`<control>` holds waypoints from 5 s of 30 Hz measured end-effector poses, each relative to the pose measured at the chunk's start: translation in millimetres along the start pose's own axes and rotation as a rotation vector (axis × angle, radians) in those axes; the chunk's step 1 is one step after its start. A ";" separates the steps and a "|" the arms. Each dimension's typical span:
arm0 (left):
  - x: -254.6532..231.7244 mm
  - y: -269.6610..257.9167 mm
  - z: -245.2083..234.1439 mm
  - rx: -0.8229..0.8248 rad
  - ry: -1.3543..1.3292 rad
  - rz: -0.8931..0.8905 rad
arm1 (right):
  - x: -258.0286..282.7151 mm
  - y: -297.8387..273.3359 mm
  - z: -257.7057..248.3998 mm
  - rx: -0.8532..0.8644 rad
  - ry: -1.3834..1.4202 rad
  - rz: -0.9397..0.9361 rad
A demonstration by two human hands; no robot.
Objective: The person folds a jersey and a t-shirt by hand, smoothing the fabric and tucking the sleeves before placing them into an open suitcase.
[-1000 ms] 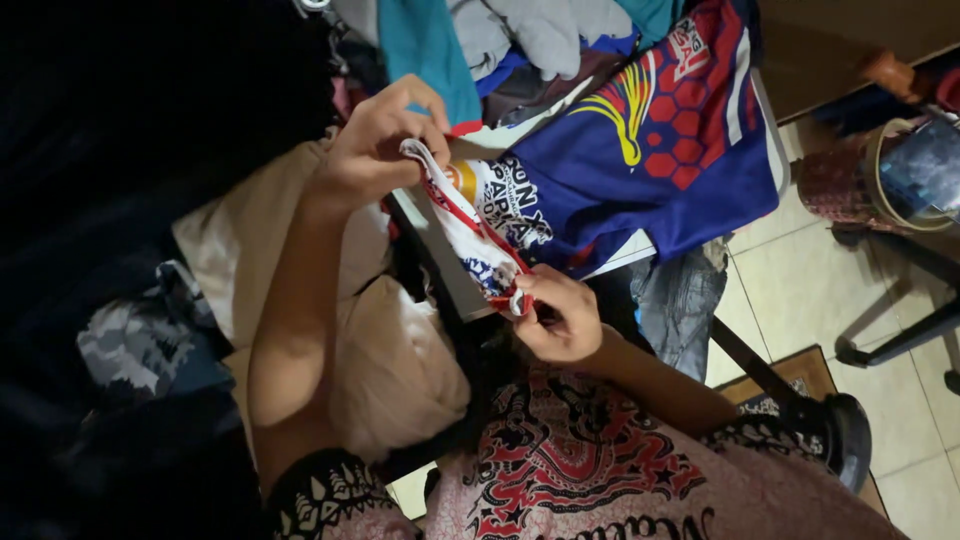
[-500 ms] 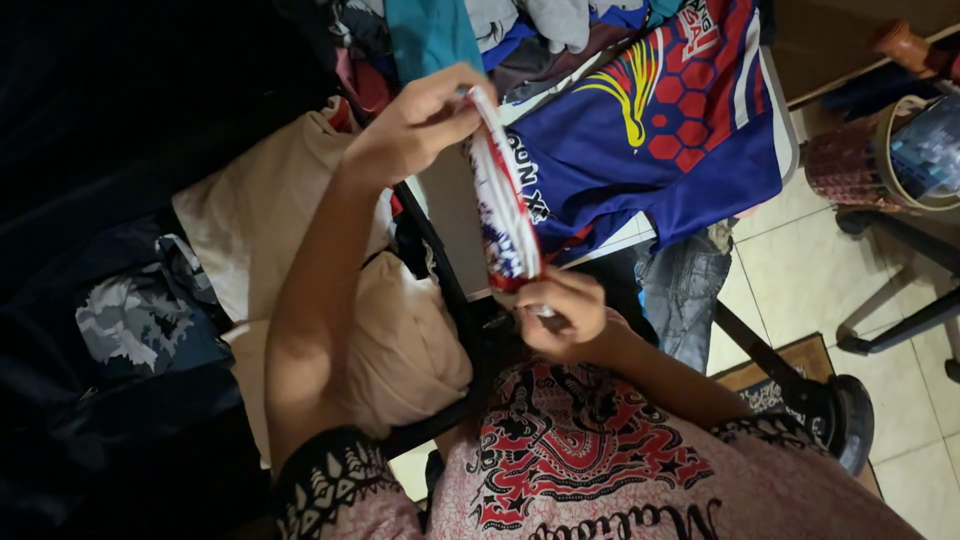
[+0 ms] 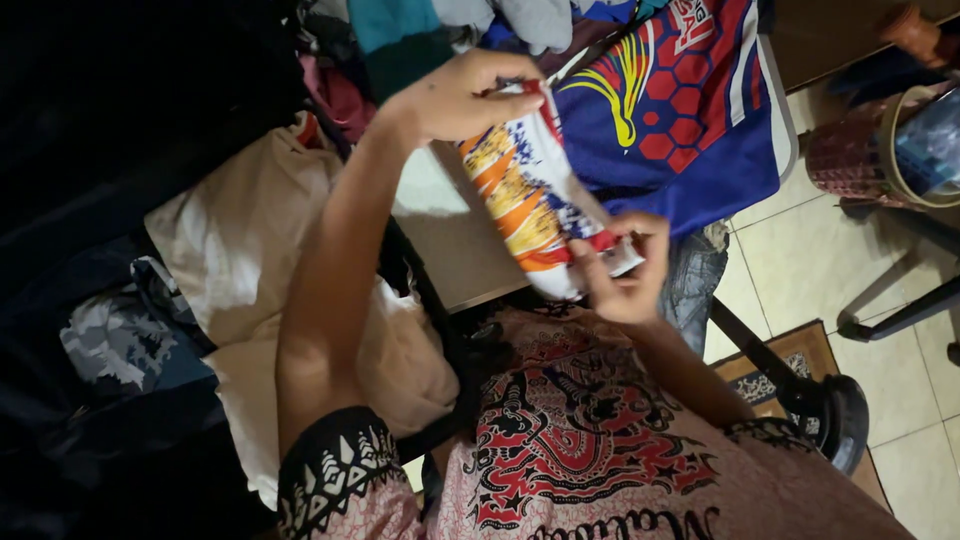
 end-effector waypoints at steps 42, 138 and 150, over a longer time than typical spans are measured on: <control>83.0 74.5 35.1 -0.126 0.633 -0.269 | -69.1 38.5 -62.7 0.271 -0.605 0.594; 63.1 89.8 125.3 0.012 0.903 0.266 | -139.4 94.6 -99.0 -0.231 0.425 0.656; 72.8 101.0 135.7 0.010 0.995 0.243 | -130.1 67.7 -83.5 0.123 -0.566 0.117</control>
Point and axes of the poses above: each hand's wrist, its own y-axis towards the middle knuckle, its own z-axis out of the palm, x = y × z, the point moved 5 cm from there along y, towards the middle knuckle, and after that the axes turned 1 degree about x, right-handed, at the moved point
